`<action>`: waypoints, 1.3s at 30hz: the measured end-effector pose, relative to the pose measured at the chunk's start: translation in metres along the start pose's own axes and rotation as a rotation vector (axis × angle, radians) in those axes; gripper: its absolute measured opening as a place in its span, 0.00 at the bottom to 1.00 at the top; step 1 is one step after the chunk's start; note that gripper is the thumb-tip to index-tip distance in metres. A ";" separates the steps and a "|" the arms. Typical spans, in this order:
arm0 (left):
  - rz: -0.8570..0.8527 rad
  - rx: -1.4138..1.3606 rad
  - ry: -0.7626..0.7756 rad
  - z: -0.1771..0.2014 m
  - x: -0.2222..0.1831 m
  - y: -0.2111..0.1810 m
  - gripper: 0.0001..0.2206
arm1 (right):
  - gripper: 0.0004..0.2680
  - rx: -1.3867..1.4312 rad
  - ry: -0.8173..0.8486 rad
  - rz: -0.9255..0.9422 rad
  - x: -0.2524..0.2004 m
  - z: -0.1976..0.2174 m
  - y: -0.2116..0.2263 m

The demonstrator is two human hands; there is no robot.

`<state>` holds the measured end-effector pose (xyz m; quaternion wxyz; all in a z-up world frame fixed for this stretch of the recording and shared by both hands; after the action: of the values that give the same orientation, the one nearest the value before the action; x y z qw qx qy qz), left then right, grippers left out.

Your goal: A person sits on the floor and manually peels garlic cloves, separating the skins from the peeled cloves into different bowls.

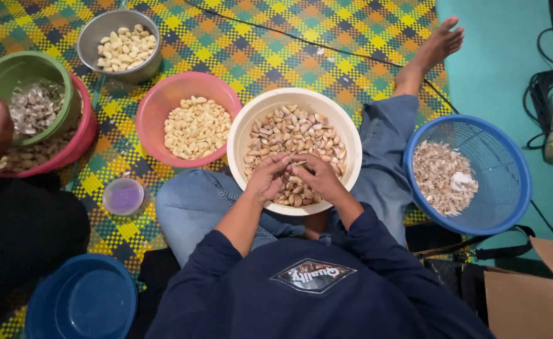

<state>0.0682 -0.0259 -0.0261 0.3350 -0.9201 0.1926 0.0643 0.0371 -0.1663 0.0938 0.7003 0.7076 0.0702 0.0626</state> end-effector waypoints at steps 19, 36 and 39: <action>0.087 0.021 -0.067 -0.005 -0.004 -0.001 0.11 | 0.09 0.011 0.006 0.006 0.004 0.010 -0.002; 0.050 0.118 -0.076 -0.024 -0.013 -0.014 0.12 | 0.10 -0.040 -0.010 -0.019 0.005 0.012 0.004; 0.035 0.166 -0.094 -0.030 -0.017 -0.018 0.12 | 0.09 -0.089 -0.032 -0.031 0.004 0.016 0.001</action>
<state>0.0598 -0.0273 0.0119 0.4174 -0.8817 0.1974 0.0969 0.0441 -0.1810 0.0945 0.7330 0.6756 0.0669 0.0434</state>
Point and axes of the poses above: each hand's wrist, its own x-axis towards the middle knuckle, its own z-axis out of the back of the hand, y = z × x, the point moved 8 cm from there along x, towards the middle knuckle, and after that the axes turned 6 degrees about x, right-handed, at the moved point
